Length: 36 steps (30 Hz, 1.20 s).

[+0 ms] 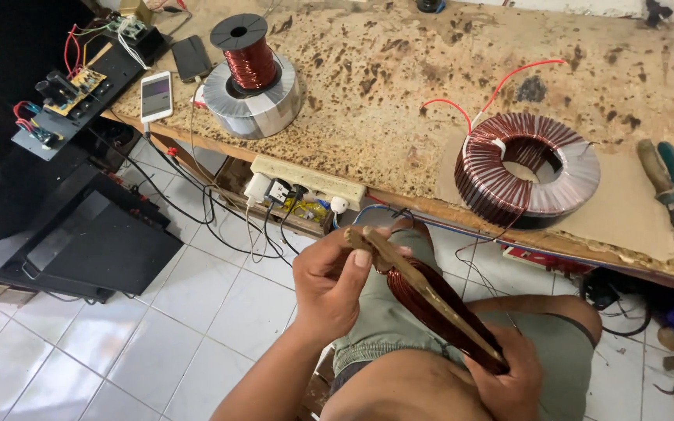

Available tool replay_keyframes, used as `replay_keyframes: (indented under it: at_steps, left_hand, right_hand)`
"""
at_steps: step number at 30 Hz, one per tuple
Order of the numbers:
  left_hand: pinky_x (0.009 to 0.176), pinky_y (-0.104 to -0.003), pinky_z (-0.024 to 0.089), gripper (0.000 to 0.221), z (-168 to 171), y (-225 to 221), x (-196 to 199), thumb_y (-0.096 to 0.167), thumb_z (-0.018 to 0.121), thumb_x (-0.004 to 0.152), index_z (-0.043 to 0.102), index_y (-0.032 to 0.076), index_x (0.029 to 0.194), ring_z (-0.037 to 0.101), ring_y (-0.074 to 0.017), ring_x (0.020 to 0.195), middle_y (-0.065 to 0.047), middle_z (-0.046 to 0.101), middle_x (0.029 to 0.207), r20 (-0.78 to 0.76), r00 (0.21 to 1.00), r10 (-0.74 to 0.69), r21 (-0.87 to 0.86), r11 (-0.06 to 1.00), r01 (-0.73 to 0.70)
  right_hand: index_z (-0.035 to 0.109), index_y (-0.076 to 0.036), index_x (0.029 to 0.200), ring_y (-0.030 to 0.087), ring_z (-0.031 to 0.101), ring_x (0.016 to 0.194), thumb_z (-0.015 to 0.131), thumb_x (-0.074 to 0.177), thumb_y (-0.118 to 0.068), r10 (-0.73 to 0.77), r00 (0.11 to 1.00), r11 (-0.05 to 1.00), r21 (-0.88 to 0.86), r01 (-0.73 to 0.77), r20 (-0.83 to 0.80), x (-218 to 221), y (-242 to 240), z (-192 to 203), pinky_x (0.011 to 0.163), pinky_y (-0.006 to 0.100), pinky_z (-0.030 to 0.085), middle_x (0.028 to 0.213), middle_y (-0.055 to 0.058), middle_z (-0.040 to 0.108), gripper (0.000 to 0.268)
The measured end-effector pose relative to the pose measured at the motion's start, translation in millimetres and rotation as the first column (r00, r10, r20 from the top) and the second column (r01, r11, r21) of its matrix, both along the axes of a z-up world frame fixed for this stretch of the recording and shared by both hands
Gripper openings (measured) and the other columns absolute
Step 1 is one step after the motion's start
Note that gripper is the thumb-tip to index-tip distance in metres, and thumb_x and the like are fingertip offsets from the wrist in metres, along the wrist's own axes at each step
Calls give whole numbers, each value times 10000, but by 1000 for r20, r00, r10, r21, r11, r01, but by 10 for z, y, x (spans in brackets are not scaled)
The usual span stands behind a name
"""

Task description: Preparing and winding copper wire onto a toroidal transformer core using a wooden shuttle and hand tools.

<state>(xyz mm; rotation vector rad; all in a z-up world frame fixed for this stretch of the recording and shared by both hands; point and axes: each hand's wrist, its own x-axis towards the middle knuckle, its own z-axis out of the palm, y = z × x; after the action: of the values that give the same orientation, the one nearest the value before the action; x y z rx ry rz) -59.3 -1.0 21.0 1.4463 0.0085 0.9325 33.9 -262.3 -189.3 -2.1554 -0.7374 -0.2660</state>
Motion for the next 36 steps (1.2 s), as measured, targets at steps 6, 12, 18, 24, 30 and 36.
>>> replay_keyframes:
  at_steps: [6, 12, 18, 24, 30, 36]
  left_hand:
    - [624, -350, 679, 289, -60, 23, 55, 218, 577, 1039, 714, -35, 1042, 806, -332, 726, -147, 703, 814, -100, 984, 146, -191, 968, -163]
    - [688, -381, 621, 323, -258, 237, 137, 267, 662, 1058, 677, -17, 1211, 698, -368, 909, -257, 690, 968, 208, 930, -305, -218, 912, 348]
    - [752, -410, 623, 340, -304, 356, 135, 182, 724, 1039, 630, 50, 1337, 683, -280, 933, -162, 673, 1024, 233, 884, -405, -147, 884, 444]
    - [753, -425, 627, 226, -236, 449, 146, 165, 794, 955, 693, 76, 1137, 694, -331, 959, -225, 649, 1034, 246, 829, -502, -155, 824, 545]
    - [794, -489, 585, 201, -143, 409, 172, 122, 775, 927, 597, 59, 997, 673, -301, 876, -121, 649, 911, 282, 879, -384, -117, 896, 429]
    - [798, -446, 604, 197, -80, 436, 94, 181, 690, 1010, 532, 69, 1044, 668, -303, 943, -125, 597, 965, 206, 879, -430, -35, 894, 446]
  right_hand:
    - [754, -115, 1146, 314, 705, 921, 823, 757, -129, -8, 954, 1000, 1, 8, 301, 68, -12, 85, 983, 486, 557, 1039, 76, 759, 396]
    - [843, -119, 933, 154, 704, 698, 813, 714, -209, 98, 883, 993, -7, -114, -460, 73, -61, 35, 690, 318, 533, 786, 10, 814, 239]
    - [865, 19, 733, 172, 715, 689, 818, 678, -72, 311, 531, 943, 189, -273, -788, 274, -87, -22, 677, 317, 542, 699, 59, 825, 116]
    - [838, 214, 1041, 222, 593, 559, 756, 673, -43, 538, 152, 828, 486, -280, -829, 350, 29, 142, 660, 354, 480, 557, 146, 657, 456]
    - [804, 163, 1098, 216, 584, 626, 788, 791, -34, 545, 199, 829, 489, -271, -814, 329, -9, 64, 652, 365, 467, 693, 127, 677, 366]
    - [856, -31, 680, 156, 713, 647, 855, 692, -168, 267, 669, 962, 152, -226, -693, 146, -49, 11, 603, 330, 536, 657, 43, 812, 137]
